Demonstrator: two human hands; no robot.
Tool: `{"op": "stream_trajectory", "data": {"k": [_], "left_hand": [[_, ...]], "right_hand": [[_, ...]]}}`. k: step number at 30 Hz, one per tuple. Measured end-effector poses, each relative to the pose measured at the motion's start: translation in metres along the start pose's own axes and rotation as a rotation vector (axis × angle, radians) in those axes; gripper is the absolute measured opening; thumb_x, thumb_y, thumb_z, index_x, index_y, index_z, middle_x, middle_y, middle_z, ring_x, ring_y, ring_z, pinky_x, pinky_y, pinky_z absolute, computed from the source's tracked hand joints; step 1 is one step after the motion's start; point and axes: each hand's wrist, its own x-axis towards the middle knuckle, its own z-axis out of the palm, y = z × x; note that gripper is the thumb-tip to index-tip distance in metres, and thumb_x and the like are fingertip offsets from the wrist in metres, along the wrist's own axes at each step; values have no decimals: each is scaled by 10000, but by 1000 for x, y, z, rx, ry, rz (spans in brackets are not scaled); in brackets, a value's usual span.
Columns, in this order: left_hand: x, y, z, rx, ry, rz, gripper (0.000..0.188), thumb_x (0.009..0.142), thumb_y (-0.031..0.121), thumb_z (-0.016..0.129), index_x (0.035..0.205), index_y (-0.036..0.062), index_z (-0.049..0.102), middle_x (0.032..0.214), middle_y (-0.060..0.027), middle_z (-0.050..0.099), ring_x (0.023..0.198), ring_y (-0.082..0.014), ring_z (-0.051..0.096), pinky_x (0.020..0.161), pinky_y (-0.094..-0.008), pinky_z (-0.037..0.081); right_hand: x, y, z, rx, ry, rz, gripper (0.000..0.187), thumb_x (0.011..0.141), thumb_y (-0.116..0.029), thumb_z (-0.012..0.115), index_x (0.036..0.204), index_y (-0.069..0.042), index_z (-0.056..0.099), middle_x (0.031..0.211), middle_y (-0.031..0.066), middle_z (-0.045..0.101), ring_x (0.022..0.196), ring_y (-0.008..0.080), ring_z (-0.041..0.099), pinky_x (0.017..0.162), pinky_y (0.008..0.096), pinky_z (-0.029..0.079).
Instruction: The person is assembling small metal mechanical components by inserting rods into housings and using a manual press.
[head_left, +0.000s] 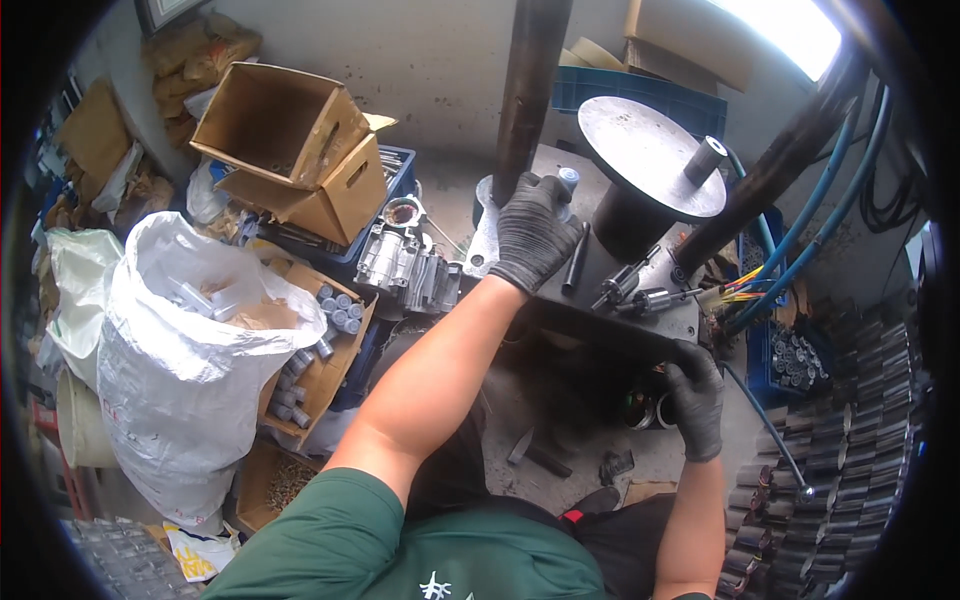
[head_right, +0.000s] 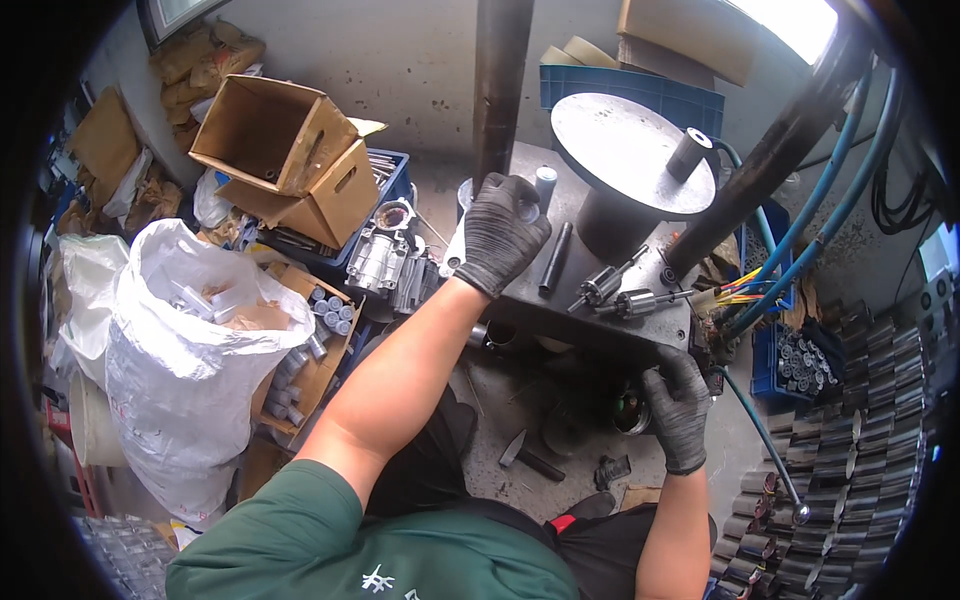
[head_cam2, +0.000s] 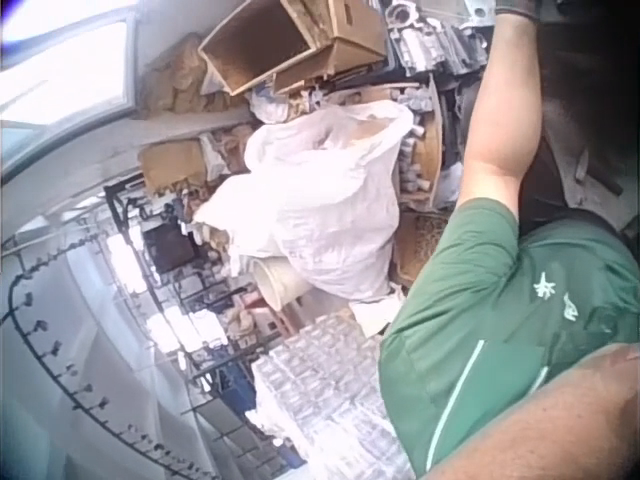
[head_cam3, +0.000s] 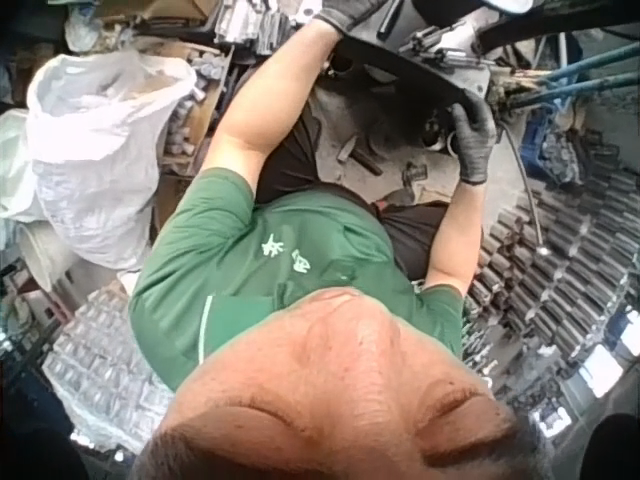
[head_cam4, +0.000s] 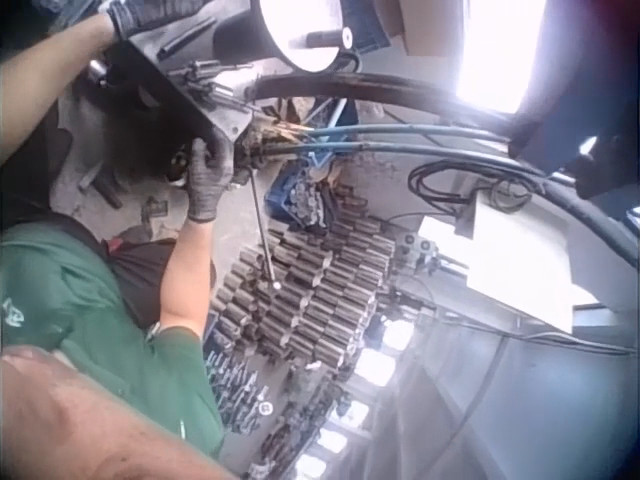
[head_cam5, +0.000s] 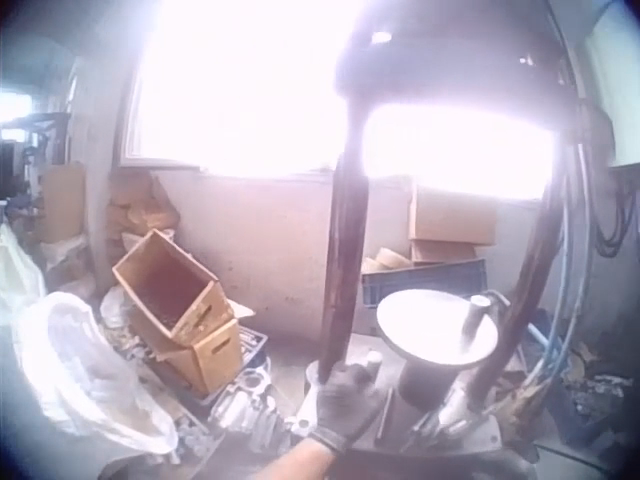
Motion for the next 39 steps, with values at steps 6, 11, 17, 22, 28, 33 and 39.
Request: {"op": "stream_trajectory", "data": {"k": [6,11,17,22,28,33,39], "left_hand": [[-47,61,-30,-657,-329,-115,315,785,142,847,1006,50,643,1004,-53,636,928,-161,647,848,-343,547],[-119,103,2,-771,-724,-159,287,848,196,817,1037,53,655,987,-92,636,941,-226,664,859,-368,547],[-137,100,41,-503,-864,-12,267,945,276,720,976,16,665,942,-193,631,904,-392,662,825,-458,543],[-123,111,57,-590,-988,-86,278,962,278,700,949,2,669,921,-204,641,874,-404,657,796,-457,540],[-63,112,78,-68,-792,677,309,910,186,681,1212,145,732,1380,-149,641,1223,-361,623,1048,-474,507],[-71,91,103,-21,-908,591,339,845,170,746,1183,139,760,1282,-100,667,1167,-334,642,970,-483,543],[-56,106,92,139,-897,392,412,862,352,804,1196,119,744,1209,-197,658,1158,-372,637,1008,-503,504]], "right_hand": [[-19,-23,19,162,-80,-5,592,887,-36,785,1434,-20,561,1308,82,653,1213,168,619,1068,337,496],[-29,-32,33,137,-229,211,566,828,-144,842,1339,-30,627,1233,103,705,1139,200,662,1010,390,529],[-38,-4,43,331,-249,476,371,820,-100,763,1165,18,690,988,76,736,900,130,707,756,307,580],[-38,-6,34,446,-176,427,352,815,-97,754,1145,5,688,1018,61,736,901,159,708,800,319,586],[-44,4,13,917,202,576,413,853,-155,784,1201,-31,599,971,107,700,765,201,704,725,359,606],[-54,22,-11,1015,345,562,378,863,-87,764,1182,-53,564,930,120,681,706,203,690,642,341,602],[-75,15,-21,1003,410,629,386,866,-77,765,1196,-55,566,927,104,672,707,199,692,649,341,603]]}}
